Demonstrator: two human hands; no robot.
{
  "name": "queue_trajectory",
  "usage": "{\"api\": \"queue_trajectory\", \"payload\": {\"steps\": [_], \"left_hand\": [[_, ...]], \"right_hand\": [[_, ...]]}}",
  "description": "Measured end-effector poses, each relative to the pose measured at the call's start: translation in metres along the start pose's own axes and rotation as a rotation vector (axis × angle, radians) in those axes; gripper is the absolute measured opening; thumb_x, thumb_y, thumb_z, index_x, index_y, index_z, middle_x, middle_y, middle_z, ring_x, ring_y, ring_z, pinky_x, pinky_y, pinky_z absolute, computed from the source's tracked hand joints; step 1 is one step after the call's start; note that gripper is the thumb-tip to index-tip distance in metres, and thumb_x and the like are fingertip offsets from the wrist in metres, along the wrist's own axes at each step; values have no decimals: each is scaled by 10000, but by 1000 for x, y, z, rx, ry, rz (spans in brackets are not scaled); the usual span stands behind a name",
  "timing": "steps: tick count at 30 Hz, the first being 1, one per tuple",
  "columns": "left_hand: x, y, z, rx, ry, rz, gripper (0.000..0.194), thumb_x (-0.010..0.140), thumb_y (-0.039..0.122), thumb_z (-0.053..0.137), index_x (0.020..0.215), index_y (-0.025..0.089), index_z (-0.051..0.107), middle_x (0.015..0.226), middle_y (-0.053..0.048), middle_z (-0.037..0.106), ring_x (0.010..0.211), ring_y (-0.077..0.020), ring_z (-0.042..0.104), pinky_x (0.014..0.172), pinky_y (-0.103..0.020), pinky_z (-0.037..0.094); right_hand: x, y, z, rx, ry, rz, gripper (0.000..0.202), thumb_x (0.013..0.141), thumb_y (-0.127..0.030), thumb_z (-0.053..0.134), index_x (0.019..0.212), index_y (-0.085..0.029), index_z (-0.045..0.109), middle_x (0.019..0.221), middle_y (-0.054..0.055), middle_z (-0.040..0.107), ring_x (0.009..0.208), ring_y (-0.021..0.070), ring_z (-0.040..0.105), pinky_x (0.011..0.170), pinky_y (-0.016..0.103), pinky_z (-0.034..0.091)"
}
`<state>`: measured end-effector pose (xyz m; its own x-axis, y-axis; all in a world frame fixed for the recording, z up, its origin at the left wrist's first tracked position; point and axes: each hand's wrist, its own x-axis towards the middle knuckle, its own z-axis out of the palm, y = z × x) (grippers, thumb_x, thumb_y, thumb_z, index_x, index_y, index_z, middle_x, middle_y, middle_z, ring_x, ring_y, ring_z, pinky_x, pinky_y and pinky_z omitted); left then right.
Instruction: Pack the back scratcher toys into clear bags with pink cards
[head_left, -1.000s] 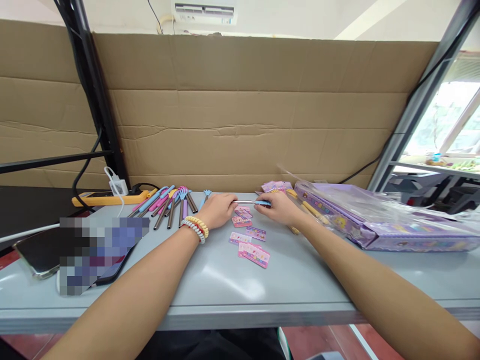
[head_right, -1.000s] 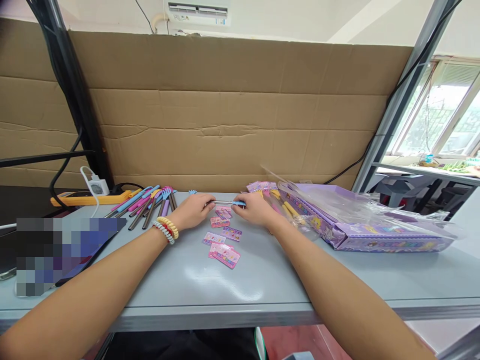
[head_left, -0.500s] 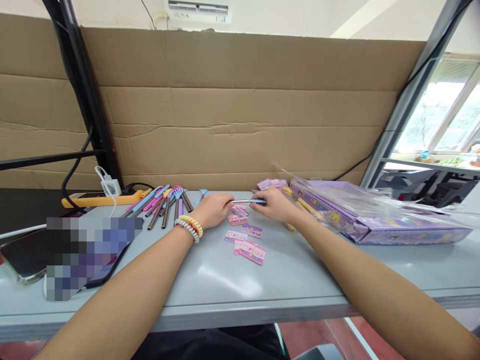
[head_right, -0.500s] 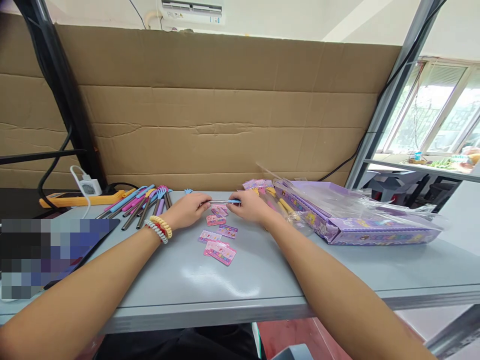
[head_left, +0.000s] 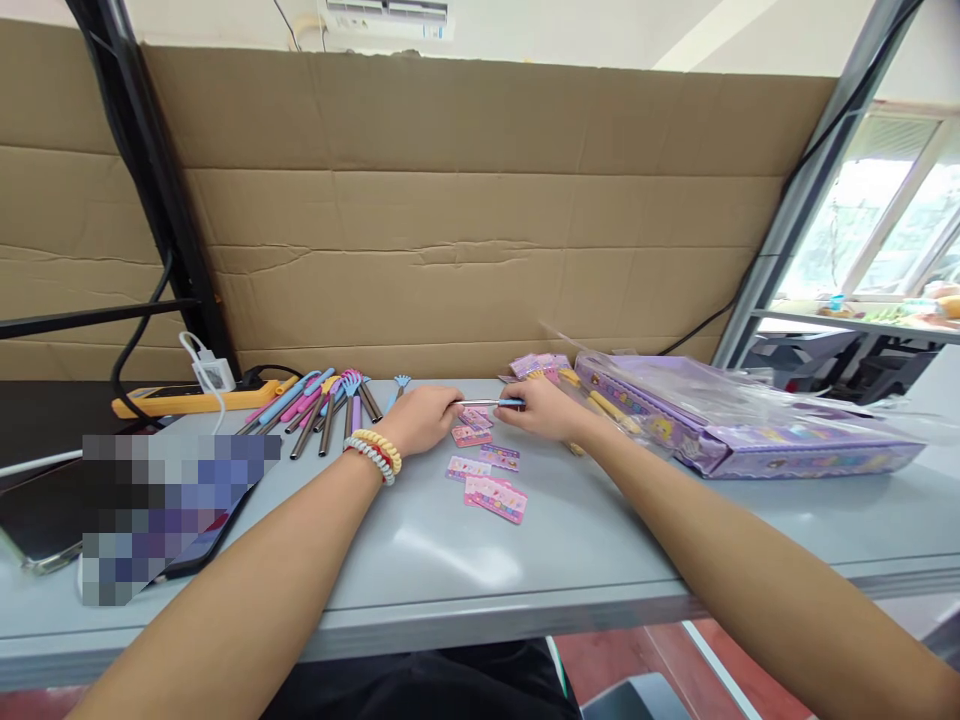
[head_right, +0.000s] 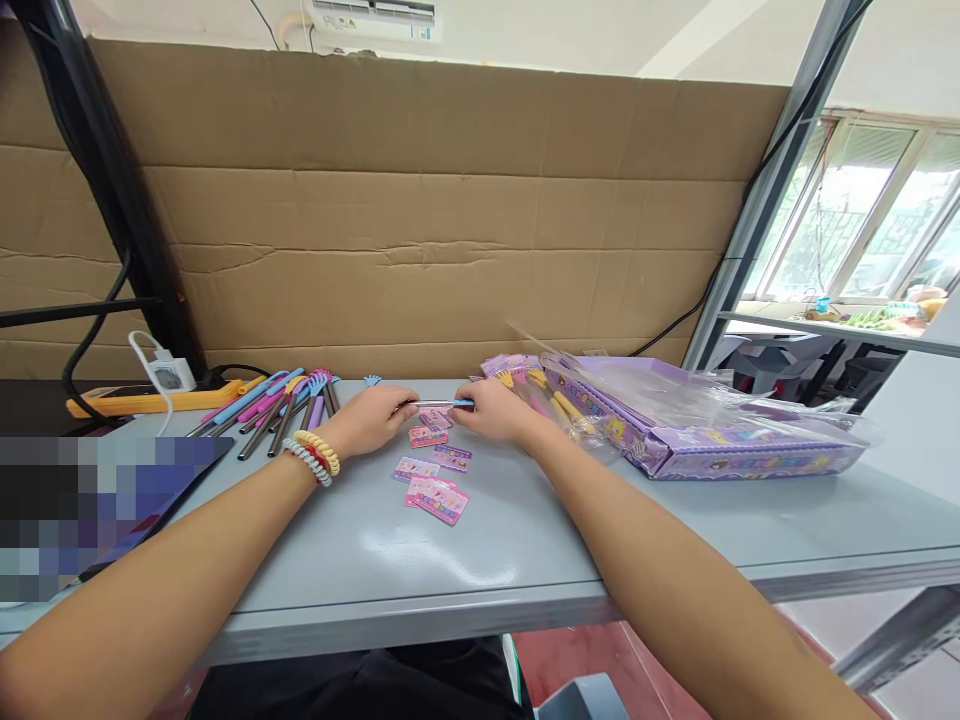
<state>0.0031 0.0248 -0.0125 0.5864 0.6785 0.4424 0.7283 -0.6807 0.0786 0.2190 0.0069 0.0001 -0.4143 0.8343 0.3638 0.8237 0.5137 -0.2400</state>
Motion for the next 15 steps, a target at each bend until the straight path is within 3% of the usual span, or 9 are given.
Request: {"api": "queue_trajectory", "payload": {"steps": [6,9,12,15], "left_hand": [[-2,8,-5,34,-52,3,297,891,282,328,870,210,615,808,-48,667,747,-193,605,614,-276,415],[-3,11,-7,75,-49,-10,293,886,269,330,845,205,613,788,-52,665,727,-199,604,598,-283,402],[-4,11,-10,121,13,-35,271,871,239,348,848,205,617,811,-51,670,742,-205,606,609,-295,399],[-3,8,-13,120,116,-54,259,860,215,373,910,210,626,868,-46,675,794,-197,609,665,-301,411]], "right_hand": [[0,-2,0,-13,32,0,210,736,-319,509,594,-168,546,531,-11,509,502,99,399,492,244,271],[0,-5,3,-33,106,-16,203,718,-284,505,550,-172,521,504,-8,490,489,100,383,494,248,267],[1,-10,7,-93,244,-51,205,706,-255,507,516,-178,493,477,-3,476,472,101,354,503,258,262],[1,-16,9,-118,319,-97,168,724,-272,520,593,-174,557,522,12,536,496,113,401,531,259,283]]}}
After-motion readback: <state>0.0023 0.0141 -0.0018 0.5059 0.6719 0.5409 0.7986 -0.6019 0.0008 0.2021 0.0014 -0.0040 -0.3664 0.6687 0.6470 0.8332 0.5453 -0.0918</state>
